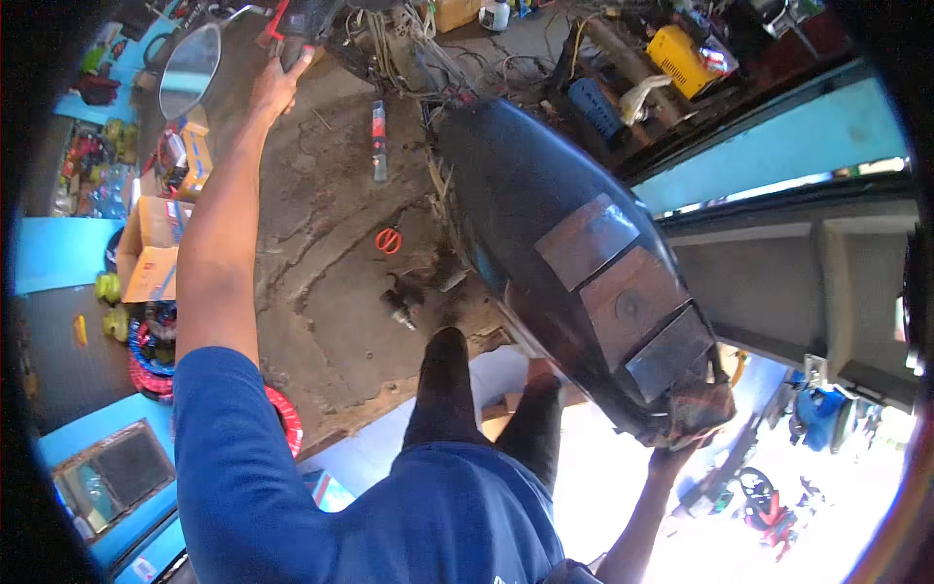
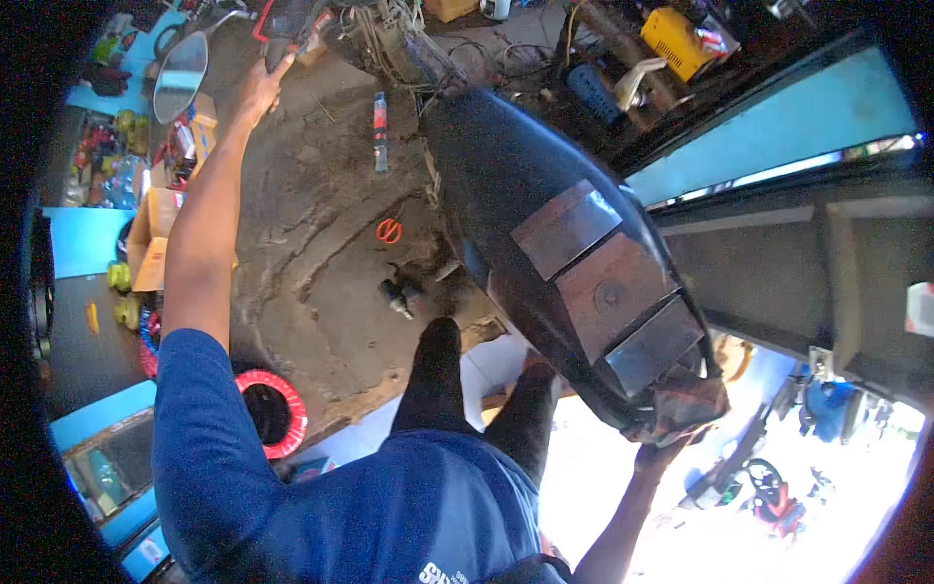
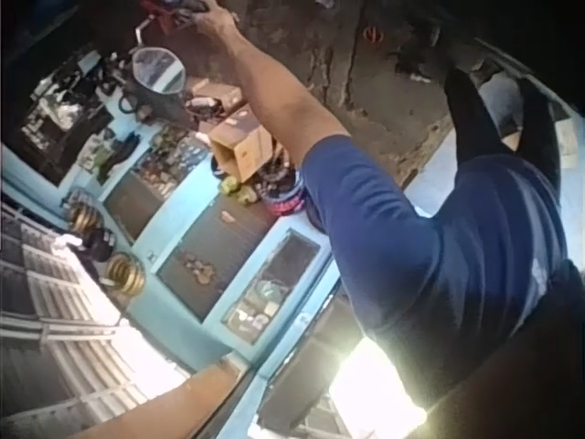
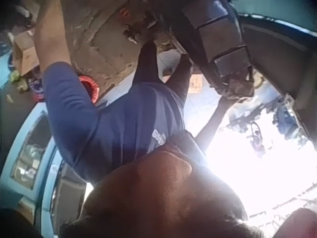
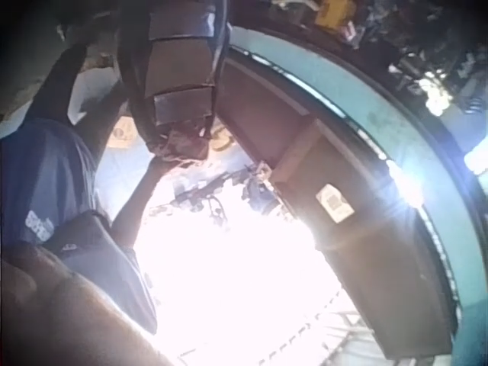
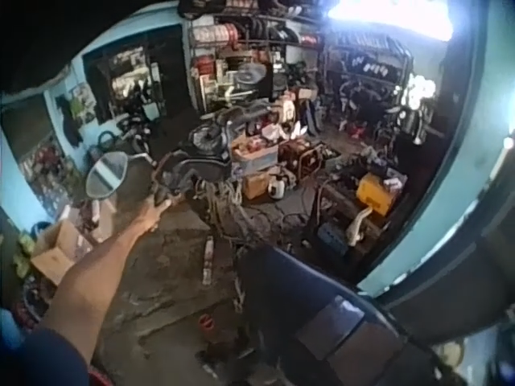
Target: The recorder prepares a welding machine and wires, then performs welding on parts of a motorcycle frame.
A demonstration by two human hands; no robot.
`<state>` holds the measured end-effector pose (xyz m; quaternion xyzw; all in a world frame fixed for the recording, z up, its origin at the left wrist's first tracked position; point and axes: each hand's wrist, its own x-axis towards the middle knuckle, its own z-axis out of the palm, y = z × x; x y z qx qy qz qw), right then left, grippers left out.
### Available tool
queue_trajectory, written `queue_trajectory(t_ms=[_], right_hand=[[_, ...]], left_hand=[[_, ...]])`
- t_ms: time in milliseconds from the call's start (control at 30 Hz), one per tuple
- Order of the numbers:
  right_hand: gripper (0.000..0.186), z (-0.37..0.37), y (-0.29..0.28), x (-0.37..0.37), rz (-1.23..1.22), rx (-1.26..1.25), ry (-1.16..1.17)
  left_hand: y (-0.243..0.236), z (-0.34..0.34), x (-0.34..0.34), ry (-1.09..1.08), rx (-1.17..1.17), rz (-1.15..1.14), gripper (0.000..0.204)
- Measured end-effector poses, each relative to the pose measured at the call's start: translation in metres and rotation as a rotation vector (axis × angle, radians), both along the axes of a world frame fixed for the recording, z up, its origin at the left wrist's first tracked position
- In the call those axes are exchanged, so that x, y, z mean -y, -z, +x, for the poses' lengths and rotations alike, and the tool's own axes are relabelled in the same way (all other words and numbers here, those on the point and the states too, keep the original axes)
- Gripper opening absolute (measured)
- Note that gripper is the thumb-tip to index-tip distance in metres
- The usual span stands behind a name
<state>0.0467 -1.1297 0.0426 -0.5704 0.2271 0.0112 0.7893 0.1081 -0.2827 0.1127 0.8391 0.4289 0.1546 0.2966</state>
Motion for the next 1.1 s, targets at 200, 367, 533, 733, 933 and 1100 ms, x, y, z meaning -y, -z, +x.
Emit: queue_trajectory(t_ms=[200, 367, 533, 733, 933, 1100], right_hand=[[0.089, 0.016, 0.003, 0.009, 0.057, -0.127, 0.070], [0.079, 0.017, 0.030, 0.028, -0.029, -0.076, 0.186], [0.052, 0.039, 0.034, 0.044, -0.090, -0.111, 0.186], [0.055, 0.063, 0.042, 0.033, -0.291, -0.092, 0.250], [0.057, 0.027, 0.040, 0.023, -1.031, -0.226, -0.003], [0.058, -0.028, 0.007, -0.008, -1.489, -0.387, -0.211]], left_hand=[[-0.026, 0.019, -0.003, 0.028, -0.113, 0.120, 0.076], [-0.010, 0.011, -0.015, 0.141, 0.037, 0.078, 0.057], [0.004, 0.031, 0.002, 0.204, 0.103, -0.070, 0.044], [-0.026, 0.057, 0.010, 0.272, 0.209, 0.006, 0.055], [-0.023, 0.023, -0.001, 0.342, 0.124, -0.127, 0.037], [-0.018, -0.025, -0.015, 0.310, 0.215, -0.204, 0.032]])
